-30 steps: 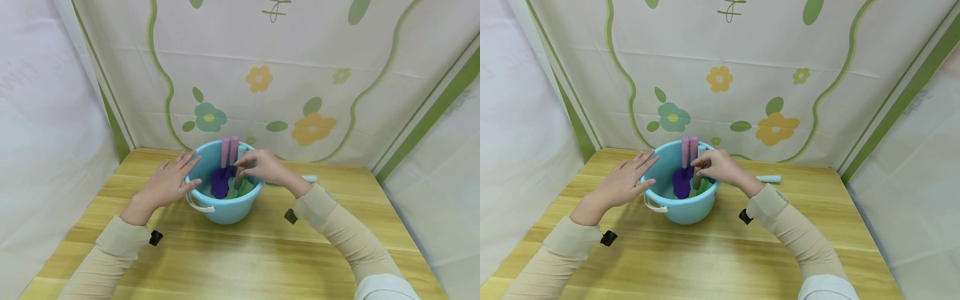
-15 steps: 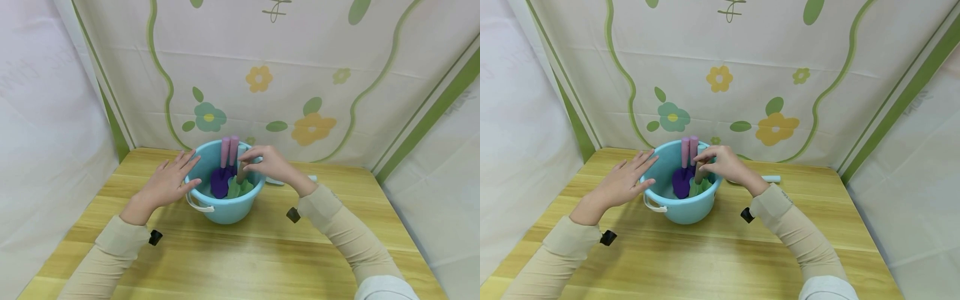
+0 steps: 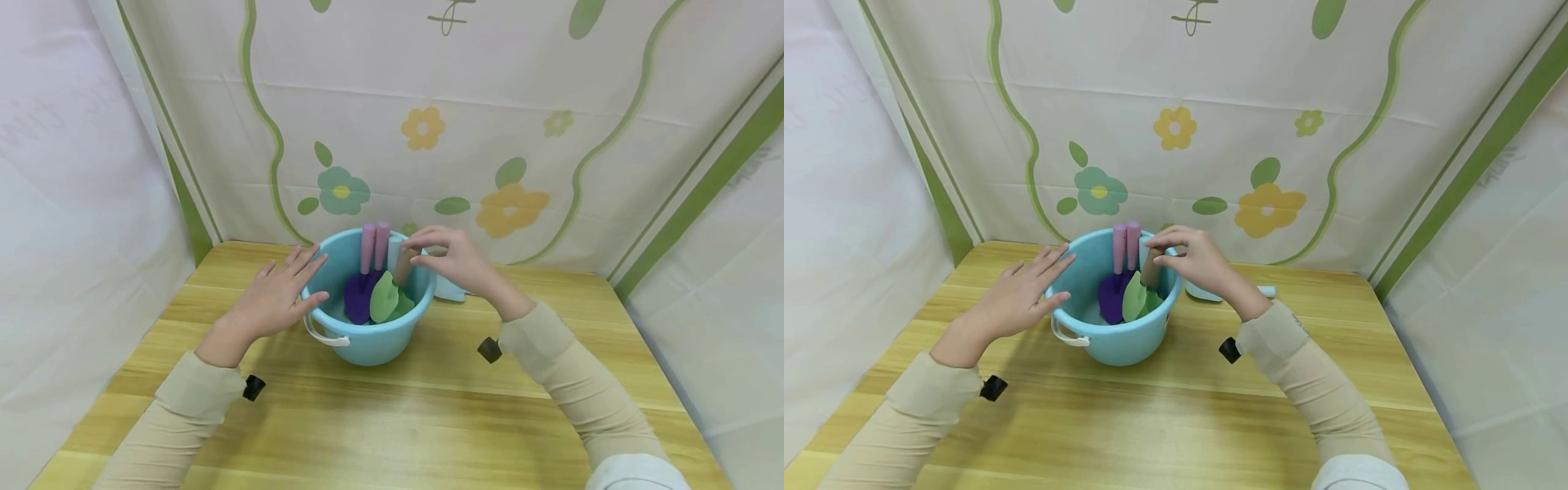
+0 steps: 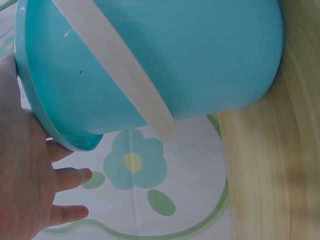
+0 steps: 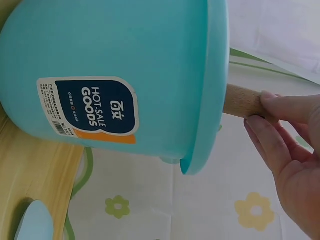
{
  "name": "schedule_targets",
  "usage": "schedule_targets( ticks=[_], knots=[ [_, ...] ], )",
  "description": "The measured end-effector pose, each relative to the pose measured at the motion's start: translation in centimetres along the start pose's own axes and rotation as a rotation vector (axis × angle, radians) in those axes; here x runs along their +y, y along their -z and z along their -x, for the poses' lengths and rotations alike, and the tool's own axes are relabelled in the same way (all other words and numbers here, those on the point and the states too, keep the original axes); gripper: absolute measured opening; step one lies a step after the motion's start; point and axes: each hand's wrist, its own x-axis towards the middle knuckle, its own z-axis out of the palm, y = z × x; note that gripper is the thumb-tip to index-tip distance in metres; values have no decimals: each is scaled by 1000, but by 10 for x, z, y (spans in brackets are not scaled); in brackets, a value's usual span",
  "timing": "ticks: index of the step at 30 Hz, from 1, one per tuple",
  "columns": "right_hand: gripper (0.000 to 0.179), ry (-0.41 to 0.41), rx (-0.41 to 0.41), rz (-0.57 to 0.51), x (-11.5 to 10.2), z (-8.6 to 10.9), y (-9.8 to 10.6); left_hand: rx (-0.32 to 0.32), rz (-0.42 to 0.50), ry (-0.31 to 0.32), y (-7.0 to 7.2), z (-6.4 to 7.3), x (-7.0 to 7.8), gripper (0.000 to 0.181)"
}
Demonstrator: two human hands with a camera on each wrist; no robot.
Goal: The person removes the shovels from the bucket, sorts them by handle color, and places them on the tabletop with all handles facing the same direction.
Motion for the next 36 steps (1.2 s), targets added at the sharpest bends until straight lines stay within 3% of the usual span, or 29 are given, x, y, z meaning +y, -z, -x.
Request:
schedule_targets(
  ticks=[4,9,13,21,28,31,36],
  knots=[
    [24,2,21,-29,-15,4,6,1,-3,0,0,0,0,70],
    [23,4,43,27,-33,10,15,-6,-6,-2,0,-1,0,71],
    [22,7,58,25,-28,14,21,-7,-1,-1,1,-1,0,71],
    [22,-4,86,-37,6,17,27,-8,-4,-1,0,-1,-1,71],
    [22,-29,117,-71,-9,23,34,-11,-12,0,1,-1,0,71],
    [21,-49,144,-139,-19,26,37,-12,-16,3,1,-1,0,71],
    [22,-77,190,-202,-15,30,43,-16,-15,8,1,-1,0,72]
  ],
)
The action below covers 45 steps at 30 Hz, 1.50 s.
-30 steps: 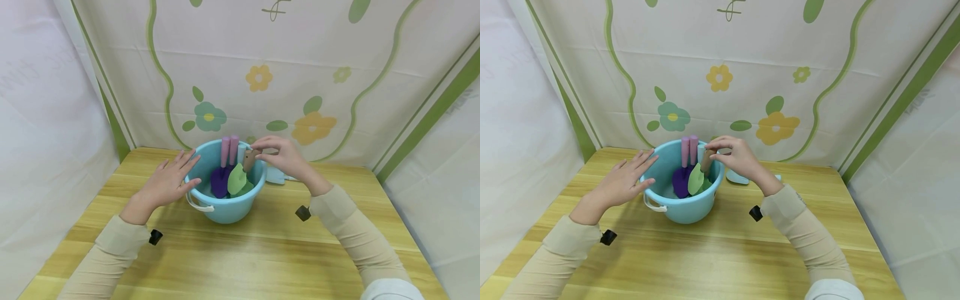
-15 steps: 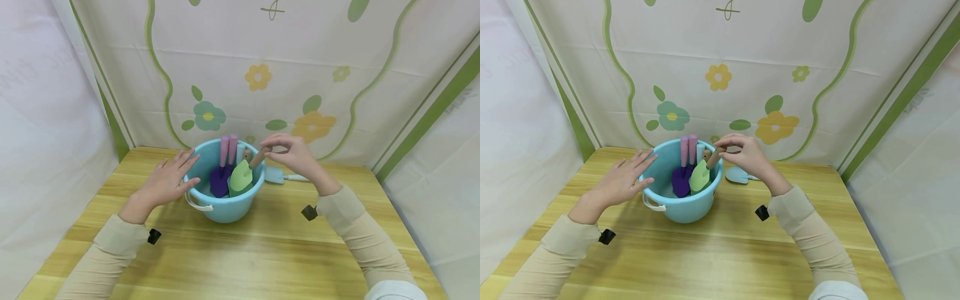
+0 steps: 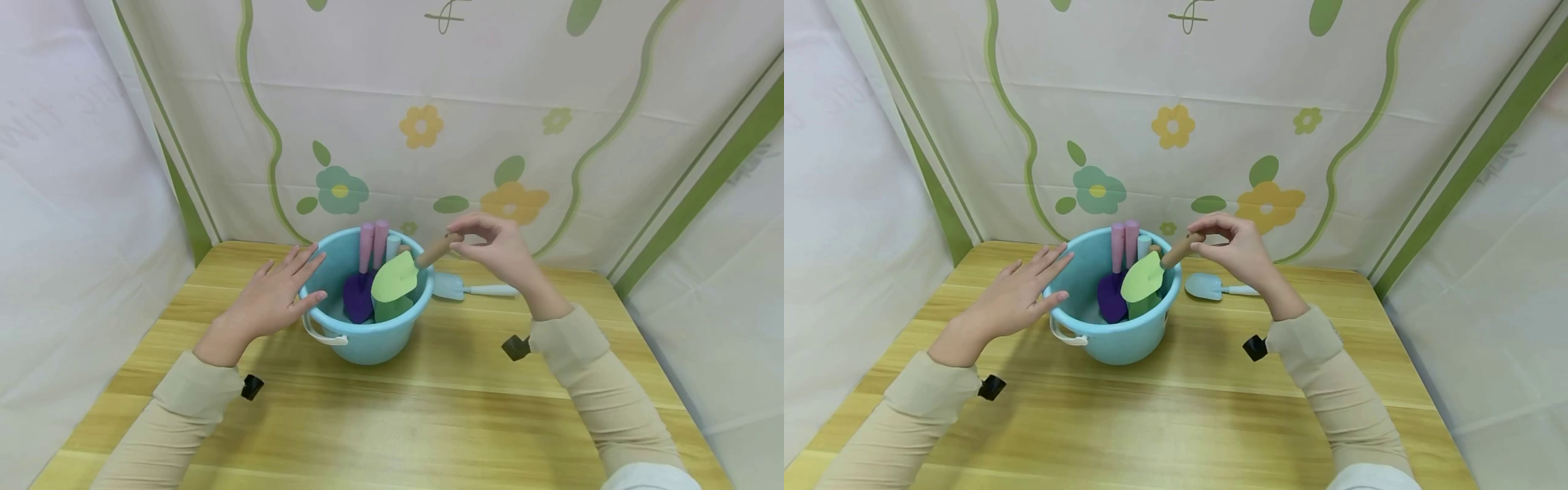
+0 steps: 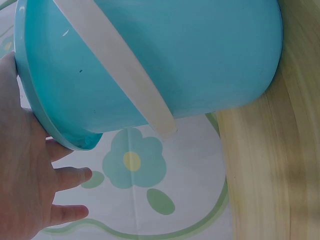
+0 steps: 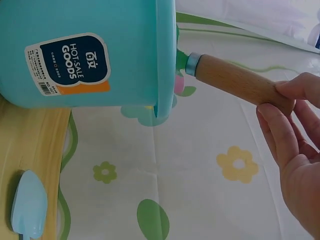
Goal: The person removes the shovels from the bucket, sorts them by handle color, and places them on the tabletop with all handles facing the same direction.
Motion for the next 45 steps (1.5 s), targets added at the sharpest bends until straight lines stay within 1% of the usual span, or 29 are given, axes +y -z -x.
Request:
schedule_targets(
  ticks=[4,8,12,16,22,28,33,36,41,45],
  knots=[
    [23,-18,27,-27,15,1,9,-2,-3,0,0,0,0,72],
    [27,-39,48,-85,26,3,17,3,-6,-2,0,0,0,72],
    [30,-39,70,-133,29,7,25,5,-5,-5,0,0,0,72],
    [30,-46,99,-146,31,10,32,4,-7,-7,-1,-1,0,72],
    [27,-62,132,-217,32,15,39,2,-10,-7,-1,-1,0,72],
    [20,-48,177,-283,35,20,48,-3,-6,-5,0,-1,0,72],
    [22,-48,202,-331,37,26,55,-6,-8,-5,0,0,1,72],
    [22,-39,231,-358,39,32,60,-9,-10,-4,1,-1,1,72],
    [22,-11,267,-425,43,41,67,-13,-7,0,0,-1,1,71],
    [21,25,269,-481,47,46,71,-16,-1,3,1,0,1,71]
  ],
)
